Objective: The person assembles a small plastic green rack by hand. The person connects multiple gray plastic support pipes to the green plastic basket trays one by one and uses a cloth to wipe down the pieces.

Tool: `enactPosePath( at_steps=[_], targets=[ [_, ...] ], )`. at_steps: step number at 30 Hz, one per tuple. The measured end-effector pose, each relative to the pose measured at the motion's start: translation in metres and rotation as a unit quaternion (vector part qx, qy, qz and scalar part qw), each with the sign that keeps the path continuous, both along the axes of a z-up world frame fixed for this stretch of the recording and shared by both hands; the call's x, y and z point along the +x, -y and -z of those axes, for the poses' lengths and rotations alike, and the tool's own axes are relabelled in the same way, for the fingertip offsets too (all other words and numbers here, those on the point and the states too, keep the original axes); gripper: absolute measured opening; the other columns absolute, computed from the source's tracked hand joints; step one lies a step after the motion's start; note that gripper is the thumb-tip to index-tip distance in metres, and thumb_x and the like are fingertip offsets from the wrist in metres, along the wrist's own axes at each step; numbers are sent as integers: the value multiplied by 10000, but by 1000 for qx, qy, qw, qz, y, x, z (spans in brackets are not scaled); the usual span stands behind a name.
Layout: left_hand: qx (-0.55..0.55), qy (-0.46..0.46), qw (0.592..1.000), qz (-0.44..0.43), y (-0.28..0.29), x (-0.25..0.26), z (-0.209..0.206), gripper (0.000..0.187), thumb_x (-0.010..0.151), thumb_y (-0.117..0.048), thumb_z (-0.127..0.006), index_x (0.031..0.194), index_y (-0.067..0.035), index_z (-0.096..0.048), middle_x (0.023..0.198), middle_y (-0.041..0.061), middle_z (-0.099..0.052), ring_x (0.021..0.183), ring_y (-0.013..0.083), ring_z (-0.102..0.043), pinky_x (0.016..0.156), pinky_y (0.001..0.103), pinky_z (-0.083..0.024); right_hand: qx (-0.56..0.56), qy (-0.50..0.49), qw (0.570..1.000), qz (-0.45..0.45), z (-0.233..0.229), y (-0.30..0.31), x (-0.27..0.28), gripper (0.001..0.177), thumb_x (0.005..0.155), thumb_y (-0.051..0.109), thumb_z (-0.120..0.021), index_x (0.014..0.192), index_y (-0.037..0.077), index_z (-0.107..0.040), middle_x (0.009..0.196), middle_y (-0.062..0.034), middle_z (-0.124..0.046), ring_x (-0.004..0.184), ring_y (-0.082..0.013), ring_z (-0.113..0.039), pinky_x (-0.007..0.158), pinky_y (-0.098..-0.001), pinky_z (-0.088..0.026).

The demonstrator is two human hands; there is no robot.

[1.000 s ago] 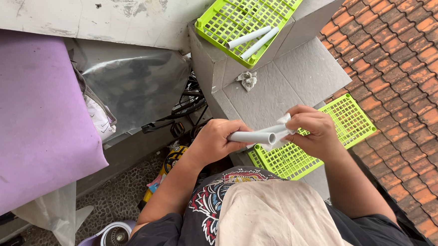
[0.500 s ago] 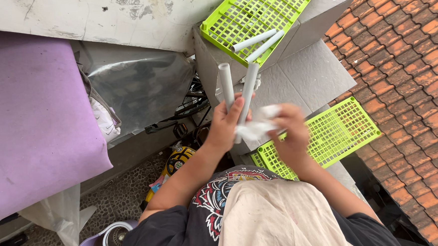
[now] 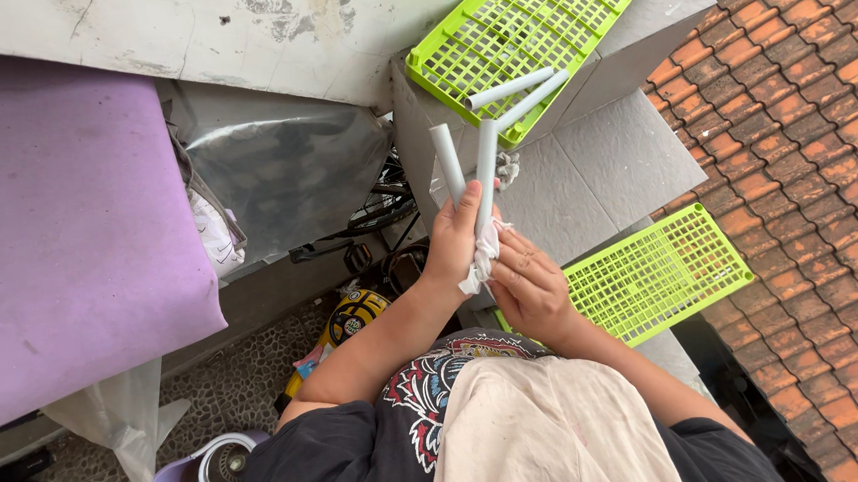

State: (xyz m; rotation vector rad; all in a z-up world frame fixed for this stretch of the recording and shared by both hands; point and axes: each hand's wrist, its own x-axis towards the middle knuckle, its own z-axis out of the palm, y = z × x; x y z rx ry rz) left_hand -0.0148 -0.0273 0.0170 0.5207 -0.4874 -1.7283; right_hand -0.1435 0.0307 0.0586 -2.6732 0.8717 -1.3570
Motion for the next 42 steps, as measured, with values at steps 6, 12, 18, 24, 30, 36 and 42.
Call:
enactPosePath(
  at_steps=[6, 12, 18, 24, 30, 36, 42],
  targets=[
    [87, -24, 996, -14, 8, 1, -5, 448, 1053, -422, -518, 1236, -22, -598, 754, 16, -537, 611, 93, -500, 560, 253, -449, -44, 19, 999, -21, 2, 6, -3, 192, 786, -100, -732, 955, -18, -693, 1077, -176, -699, 1178, -415, -677, 1005, -498, -561],
    [65, -77, 994, -33, 1, -2, -16, 430, 1046, -448, -517, 1222, -62, -590, 736, 3, -530, 590, 92, -489, 553, 252, -428, 71, 160, 983, 46, 8, 0, -8, 224, 808, -131, -694, 1003, -22, -680, 1042, -144, -721, 1034, -289, -716, 890, -343, -562],
    [-131, 81, 970, -186, -7, -4, -1, 487, 1102, -491, -540, 1108, -13, -638, 807, 10, -573, 734, 73, -524, 670, 249, -428, 439, 308, 844, -12, 21, -5, 1, 250, 940, 2, -689, 1178, -20, -614, 1040, -69, -702, 952, -98, -661, 831, -264, -540],
    [-184, 155, 951, -194, -12, -2, -3, 436, 1076, -439, -567, 1074, -10, -646, 777, 22, -606, 672, 64, -513, 616, 246, -417, 504, 162, 849, -8, 19, -2, -2, 178, 1062, 176, -538, 1153, 28, -580, 877, -49, -703, 777, -80, -658, 715, -253, -533],
    [-220, 124, 959, -127, -16, -1, -12, 419, 1123, -435, -509, 1093, -34, -629, 784, 24, -588, 704, 62, -497, 651, 241, -406, 526, 205, 822, -80, 43, -5, -12, 310, 1103, 266, -395, 1186, 12, -552, 841, -16, -574, 701, -94, -514, 626, -263, -433],
    [-188, 104, 971, -105, -15, -5, -11, 428, 1118, -458, -482, 1073, -50, -603, 773, 31, -584, 703, 72, -515, 644, 244, -422, 584, 391, 687, -186, 75, -10, -15, 350, 1151, 291, -361, 1092, -4, -539, 812, -46, -525, 638, -123, -461, 581, -293, -418],
    [-209, 100, 968, -99, -12, -4, -9, 429, 1125, -456, -479, 1063, -48, -599, 772, 30, -578, 710, 76, -529, 651, 245, -423, 611, 347, 694, -160, 53, -13, -11, 350, 1087, 331, -337, 1091, 32, -518, 773, -47, -533, 623, -139, -489, 572, -300, -431]
  ],
)
